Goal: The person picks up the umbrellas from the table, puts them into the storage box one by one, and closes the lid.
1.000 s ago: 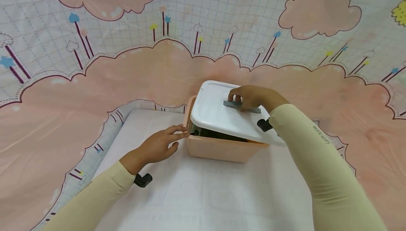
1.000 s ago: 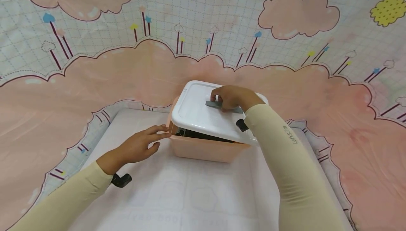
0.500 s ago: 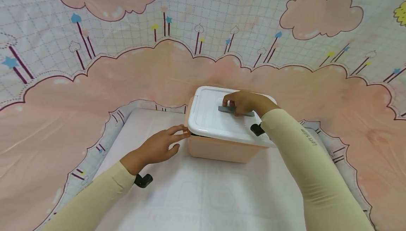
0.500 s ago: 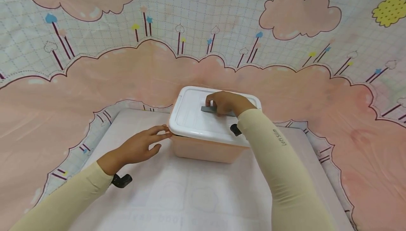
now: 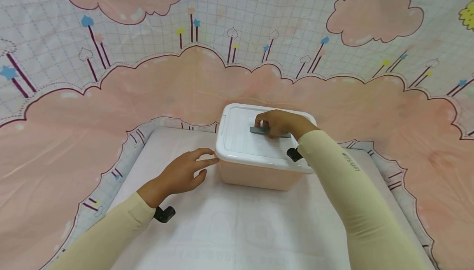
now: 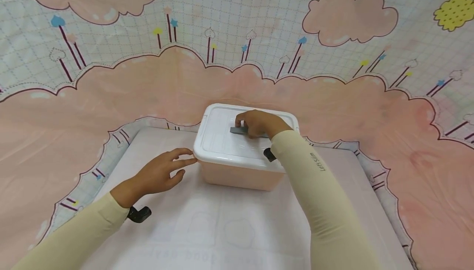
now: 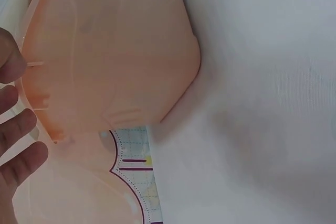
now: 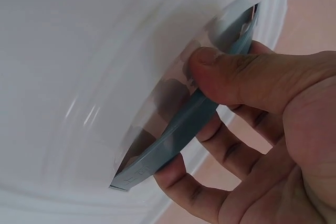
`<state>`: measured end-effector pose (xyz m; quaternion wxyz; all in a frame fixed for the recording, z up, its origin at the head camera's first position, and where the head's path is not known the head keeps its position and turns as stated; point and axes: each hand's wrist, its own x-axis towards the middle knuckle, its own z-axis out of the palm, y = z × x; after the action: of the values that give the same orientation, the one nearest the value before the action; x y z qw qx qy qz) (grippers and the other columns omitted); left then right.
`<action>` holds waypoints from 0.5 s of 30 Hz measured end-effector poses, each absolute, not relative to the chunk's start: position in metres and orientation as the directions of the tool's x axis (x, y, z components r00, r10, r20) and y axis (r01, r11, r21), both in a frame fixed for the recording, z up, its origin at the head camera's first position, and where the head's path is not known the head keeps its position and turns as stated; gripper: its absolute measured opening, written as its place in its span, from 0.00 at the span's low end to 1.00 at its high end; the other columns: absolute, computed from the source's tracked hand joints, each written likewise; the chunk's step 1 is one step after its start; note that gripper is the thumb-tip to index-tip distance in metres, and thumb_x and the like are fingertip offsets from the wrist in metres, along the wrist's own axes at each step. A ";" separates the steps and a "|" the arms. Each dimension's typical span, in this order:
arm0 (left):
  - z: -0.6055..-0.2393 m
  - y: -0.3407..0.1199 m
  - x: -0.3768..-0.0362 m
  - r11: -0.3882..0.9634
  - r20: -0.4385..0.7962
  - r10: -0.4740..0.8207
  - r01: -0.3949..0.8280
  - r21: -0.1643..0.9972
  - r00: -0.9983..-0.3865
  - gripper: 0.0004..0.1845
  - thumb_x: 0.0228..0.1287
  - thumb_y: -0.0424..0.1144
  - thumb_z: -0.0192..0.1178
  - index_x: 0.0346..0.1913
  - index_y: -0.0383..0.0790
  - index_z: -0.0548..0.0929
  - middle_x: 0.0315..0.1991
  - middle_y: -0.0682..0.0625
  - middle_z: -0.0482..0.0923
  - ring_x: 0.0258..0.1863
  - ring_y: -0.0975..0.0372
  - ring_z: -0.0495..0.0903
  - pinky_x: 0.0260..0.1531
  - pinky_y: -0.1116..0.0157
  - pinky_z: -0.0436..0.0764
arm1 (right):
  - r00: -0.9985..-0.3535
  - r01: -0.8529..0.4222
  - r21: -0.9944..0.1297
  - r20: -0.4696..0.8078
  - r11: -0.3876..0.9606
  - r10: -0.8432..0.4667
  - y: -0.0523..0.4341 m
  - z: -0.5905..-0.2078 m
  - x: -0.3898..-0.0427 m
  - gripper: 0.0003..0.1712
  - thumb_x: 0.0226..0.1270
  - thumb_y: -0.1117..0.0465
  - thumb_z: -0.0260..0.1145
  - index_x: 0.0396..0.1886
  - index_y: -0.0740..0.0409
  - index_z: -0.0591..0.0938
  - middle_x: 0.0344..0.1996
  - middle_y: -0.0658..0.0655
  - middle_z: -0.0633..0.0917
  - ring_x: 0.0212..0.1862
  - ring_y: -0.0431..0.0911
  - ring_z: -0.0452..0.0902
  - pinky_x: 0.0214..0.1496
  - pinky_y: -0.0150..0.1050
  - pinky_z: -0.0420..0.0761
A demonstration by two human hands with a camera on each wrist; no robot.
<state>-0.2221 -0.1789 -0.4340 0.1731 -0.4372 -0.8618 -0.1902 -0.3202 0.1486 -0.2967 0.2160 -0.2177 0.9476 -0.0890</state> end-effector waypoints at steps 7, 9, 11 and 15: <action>-0.434 -0.180 -0.222 0.551 0.456 0.691 0.817 0.171 -0.561 0.22 0.64 0.32 0.66 0.61 0.48 0.86 0.61 0.46 0.77 0.51 0.51 0.82 0.49 0.53 0.83 | -0.814 -0.354 -0.262 -0.387 0.898 -0.433 0.144 -0.305 -0.320 0.30 0.62 0.75 0.65 0.58 0.43 0.79 0.53 0.57 0.78 0.54 0.54 0.72 0.60 0.49 0.73; -0.435 -0.180 -0.222 0.550 0.454 0.692 0.817 0.172 -0.562 0.21 0.64 0.32 0.66 0.60 0.47 0.86 0.60 0.46 0.78 0.51 0.51 0.82 0.49 0.53 0.83 | -0.815 -0.350 -0.262 -0.388 0.900 -0.430 0.143 -0.306 -0.320 0.30 0.62 0.75 0.65 0.58 0.43 0.79 0.53 0.57 0.78 0.54 0.54 0.72 0.60 0.49 0.73; -0.438 -0.179 -0.223 0.552 0.452 0.690 0.815 0.175 -0.565 0.22 0.64 0.32 0.66 0.60 0.47 0.86 0.60 0.46 0.78 0.51 0.52 0.82 0.49 0.54 0.83 | -0.816 -0.350 -0.265 -0.385 0.899 -0.431 0.142 -0.307 -0.320 0.30 0.61 0.76 0.64 0.58 0.43 0.79 0.53 0.58 0.78 0.54 0.54 0.72 0.60 0.49 0.73; -0.439 -0.179 -0.223 0.560 0.442 0.684 0.806 0.189 -0.579 0.21 0.64 0.32 0.66 0.59 0.47 0.87 0.60 0.47 0.78 0.52 0.52 0.82 0.50 0.54 0.83 | -0.815 -0.351 -0.275 -0.380 0.895 -0.436 0.140 -0.310 -0.321 0.30 0.61 0.76 0.64 0.59 0.44 0.80 0.53 0.58 0.78 0.54 0.54 0.72 0.60 0.49 0.73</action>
<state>-0.2232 -0.1794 -0.4390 0.1615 -0.4292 -0.8684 -0.1888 -0.3208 0.1404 -0.3099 0.2217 -0.2076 0.9479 -0.0963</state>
